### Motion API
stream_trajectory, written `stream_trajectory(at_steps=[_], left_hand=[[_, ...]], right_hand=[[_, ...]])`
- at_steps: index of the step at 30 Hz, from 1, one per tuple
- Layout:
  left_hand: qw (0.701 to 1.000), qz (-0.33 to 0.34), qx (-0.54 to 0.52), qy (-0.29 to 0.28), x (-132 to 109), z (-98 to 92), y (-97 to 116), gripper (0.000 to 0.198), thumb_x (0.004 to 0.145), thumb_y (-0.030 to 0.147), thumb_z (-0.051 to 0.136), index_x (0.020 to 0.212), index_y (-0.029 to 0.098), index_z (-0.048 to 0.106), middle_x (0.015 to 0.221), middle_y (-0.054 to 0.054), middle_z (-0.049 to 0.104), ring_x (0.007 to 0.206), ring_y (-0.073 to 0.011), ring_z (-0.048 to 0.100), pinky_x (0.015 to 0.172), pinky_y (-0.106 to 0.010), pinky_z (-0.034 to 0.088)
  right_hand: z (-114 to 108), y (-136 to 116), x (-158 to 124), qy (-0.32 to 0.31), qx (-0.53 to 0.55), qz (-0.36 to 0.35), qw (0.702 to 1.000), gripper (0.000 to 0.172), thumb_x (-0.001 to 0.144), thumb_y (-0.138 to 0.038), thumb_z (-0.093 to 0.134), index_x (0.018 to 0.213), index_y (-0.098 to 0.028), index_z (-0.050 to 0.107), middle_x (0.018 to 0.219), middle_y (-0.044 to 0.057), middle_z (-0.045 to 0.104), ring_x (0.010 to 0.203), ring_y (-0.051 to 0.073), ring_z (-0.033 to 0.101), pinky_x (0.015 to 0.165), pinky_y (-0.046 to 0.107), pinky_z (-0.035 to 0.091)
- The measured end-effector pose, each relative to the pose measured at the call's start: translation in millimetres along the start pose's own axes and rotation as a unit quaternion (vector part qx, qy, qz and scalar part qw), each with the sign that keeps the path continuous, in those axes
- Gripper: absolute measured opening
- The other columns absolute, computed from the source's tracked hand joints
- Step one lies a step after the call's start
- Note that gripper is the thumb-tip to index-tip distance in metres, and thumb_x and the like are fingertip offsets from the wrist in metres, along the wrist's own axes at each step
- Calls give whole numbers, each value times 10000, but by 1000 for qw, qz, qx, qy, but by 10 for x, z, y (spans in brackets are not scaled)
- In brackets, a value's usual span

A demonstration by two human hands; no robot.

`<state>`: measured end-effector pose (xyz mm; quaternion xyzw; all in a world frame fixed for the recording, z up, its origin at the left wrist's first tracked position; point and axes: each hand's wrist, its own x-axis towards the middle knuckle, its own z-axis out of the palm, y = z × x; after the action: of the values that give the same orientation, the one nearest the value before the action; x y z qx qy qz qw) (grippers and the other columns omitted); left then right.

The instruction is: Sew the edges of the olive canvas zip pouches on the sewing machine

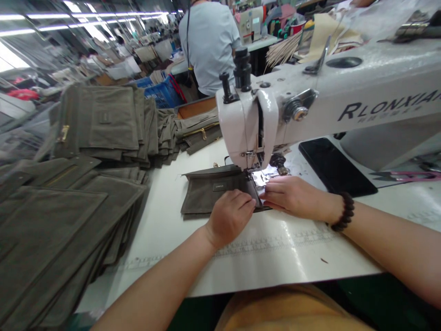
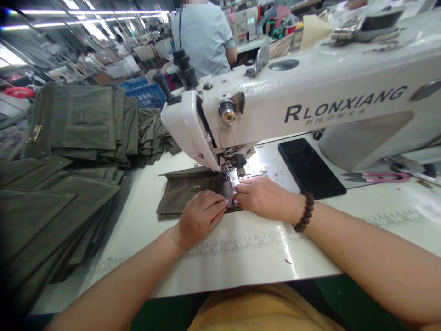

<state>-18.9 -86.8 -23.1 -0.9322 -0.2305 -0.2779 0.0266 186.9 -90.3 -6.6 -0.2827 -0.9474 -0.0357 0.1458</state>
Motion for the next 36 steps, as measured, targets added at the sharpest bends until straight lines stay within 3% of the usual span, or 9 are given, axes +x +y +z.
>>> stream_trajectory(at_steps=[5,25,30,33,36], left_hand=[[997,66,36,-9,-18,32,1,105,825,114,486,827,95,589,733,-42,600,692,-157,501,621,-281,442],[979,156,114,-58,107,-28,82,201,828,80,428,659,123,527,613,-29,497,595,-163,463,527,-306,362],[990,93,66,-85,62,-30,96,186,844,88,413,749,95,573,676,-50,542,653,-171,477,568,-298,418],[998,9,-16,-66,-10,-13,95,167,857,105,425,852,85,590,771,-60,580,728,-162,487,641,-280,457],[995,-29,-81,-43,-39,-8,87,174,867,127,432,860,100,604,785,-52,596,744,-148,492,652,-260,471]], right_hand=[[7,-1,-4,8,0,-13,1000,239,894,-205,394,843,-118,611,689,33,539,635,140,427,571,283,300],[19,-24,-21,-20,4,-56,998,305,903,-189,369,646,-148,528,633,4,486,593,121,369,554,296,236],[-15,-17,-17,-49,30,-50,997,293,897,-197,386,637,-151,515,640,-1,499,596,110,388,565,284,251],[-41,-28,-18,-66,40,-47,996,266,892,-190,397,661,-150,524,648,-4,512,591,104,400,570,280,262],[-52,-42,-16,-77,39,-48,995,250,888,-182,402,677,-145,531,655,1,522,591,103,416,564,280,263]])
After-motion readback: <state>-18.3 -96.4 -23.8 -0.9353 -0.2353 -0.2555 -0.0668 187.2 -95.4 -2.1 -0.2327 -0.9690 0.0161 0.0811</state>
